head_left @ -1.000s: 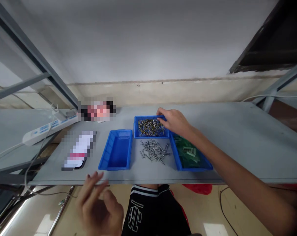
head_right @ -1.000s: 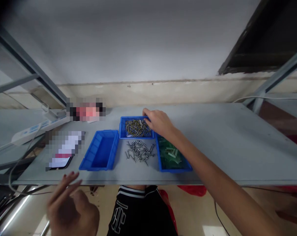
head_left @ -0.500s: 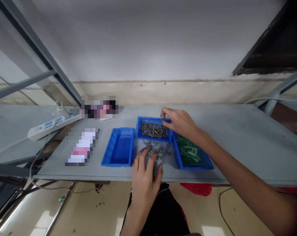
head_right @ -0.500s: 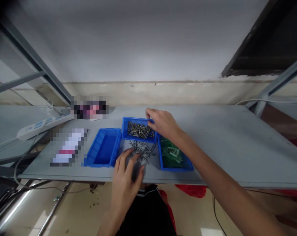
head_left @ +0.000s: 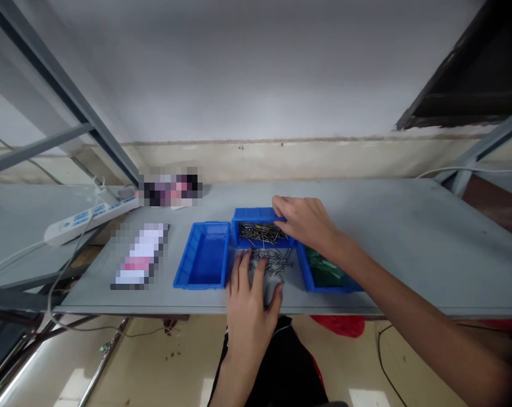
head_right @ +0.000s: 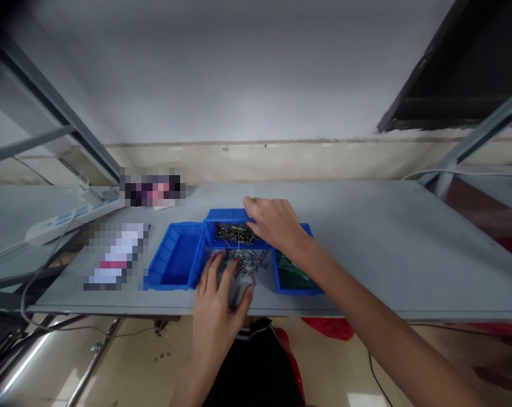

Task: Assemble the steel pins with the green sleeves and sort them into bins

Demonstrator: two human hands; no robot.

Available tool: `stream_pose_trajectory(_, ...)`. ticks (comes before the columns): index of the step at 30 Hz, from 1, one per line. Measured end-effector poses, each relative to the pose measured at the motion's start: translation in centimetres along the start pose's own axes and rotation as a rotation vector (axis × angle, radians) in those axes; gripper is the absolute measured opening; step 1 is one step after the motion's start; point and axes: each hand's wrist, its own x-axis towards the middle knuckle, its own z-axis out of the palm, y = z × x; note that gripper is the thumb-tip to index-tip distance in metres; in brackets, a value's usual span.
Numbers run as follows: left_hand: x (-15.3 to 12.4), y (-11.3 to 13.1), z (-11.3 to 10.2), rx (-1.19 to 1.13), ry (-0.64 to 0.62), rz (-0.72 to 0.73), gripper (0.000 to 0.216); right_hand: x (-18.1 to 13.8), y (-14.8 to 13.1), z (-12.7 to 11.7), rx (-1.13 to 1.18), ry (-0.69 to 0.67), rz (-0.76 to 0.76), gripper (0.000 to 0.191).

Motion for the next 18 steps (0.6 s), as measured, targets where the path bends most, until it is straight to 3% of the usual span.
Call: stream_pose_trajectory(18,0.0,0.2,0.3,0.007,-0.014,-0.029,0.055,-2.3,-0.6,0.3,-0.063,0.047,-0.031,0.013)
